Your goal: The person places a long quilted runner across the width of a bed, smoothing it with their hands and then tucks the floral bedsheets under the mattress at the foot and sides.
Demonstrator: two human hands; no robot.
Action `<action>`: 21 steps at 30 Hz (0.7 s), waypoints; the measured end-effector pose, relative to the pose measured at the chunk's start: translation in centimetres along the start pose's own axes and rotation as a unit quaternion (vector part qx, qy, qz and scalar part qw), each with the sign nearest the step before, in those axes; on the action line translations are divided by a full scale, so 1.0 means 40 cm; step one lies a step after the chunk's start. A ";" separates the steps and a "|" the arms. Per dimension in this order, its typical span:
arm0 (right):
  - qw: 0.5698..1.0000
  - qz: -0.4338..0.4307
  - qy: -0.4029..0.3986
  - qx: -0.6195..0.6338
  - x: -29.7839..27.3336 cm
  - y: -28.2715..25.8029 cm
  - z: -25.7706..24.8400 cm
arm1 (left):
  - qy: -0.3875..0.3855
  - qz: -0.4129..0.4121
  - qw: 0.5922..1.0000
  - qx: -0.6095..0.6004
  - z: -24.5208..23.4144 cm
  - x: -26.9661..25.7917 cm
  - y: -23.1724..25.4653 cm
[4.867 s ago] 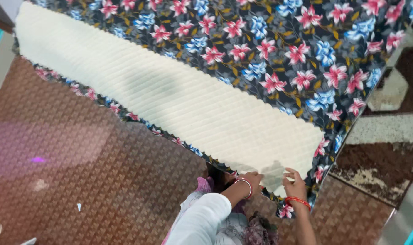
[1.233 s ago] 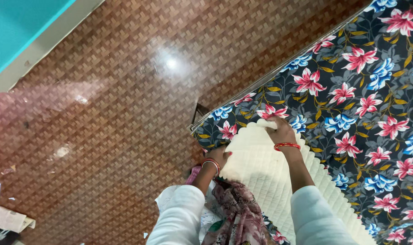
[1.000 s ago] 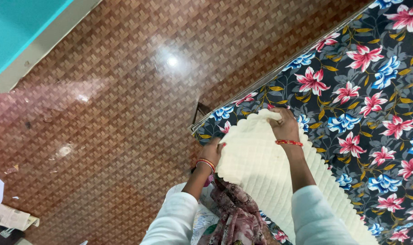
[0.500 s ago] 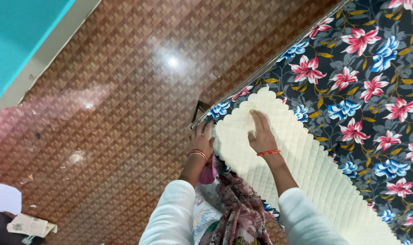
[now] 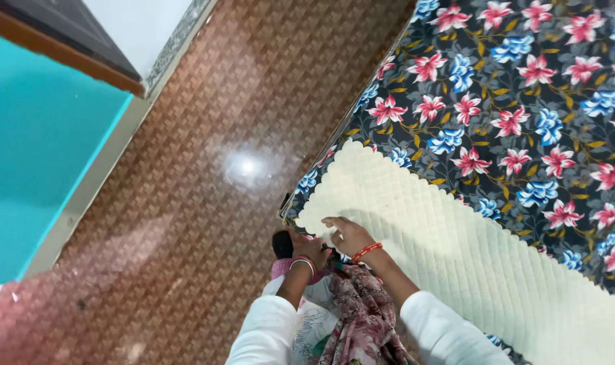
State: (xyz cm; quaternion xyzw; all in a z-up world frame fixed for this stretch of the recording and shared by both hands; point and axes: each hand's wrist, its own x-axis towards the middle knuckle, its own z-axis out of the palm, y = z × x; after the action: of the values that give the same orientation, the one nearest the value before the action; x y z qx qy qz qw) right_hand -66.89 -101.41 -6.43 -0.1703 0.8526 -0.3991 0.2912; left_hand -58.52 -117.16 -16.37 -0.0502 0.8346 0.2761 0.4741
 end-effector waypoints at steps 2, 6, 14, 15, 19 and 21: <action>1.000 0.010 0.024 -0.005 -0.070 -0.036 0.024 | 0.045 0.025 0.995 -0.083 0.029 -0.031 -0.035; 0.990 0.120 0.061 0.035 -0.200 -0.081 0.051 | 0.111 0.070 0.957 -0.259 0.040 -0.106 -0.120; 0.934 0.234 0.216 0.162 -0.453 -0.071 0.155 | 0.101 0.190 0.944 -0.251 0.012 -0.239 -0.202; 0.925 0.208 0.263 0.179 -0.470 -0.076 0.162 | 0.080 0.185 0.947 -0.251 0.003 -0.242 -0.199; 0.895 0.300 0.274 0.185 -0.600 -0.113 0.161 | 0.078 0.214 0.966 -0.119 -0.008 -0.284 -0.166; 0.879 0.314 0.307 0.187 -0.665 -0.095 0.177 | 0.053 0.214 0.970 -0.098 0.003 -0.285 -0.133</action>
State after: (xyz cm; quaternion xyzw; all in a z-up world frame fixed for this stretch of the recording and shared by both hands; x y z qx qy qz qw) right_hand -41.64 -93.99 2.53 0.2952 0.8176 -0.4706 0.1516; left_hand -50.38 -123.62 -9.30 0.0691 0.8190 0.4482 0.3517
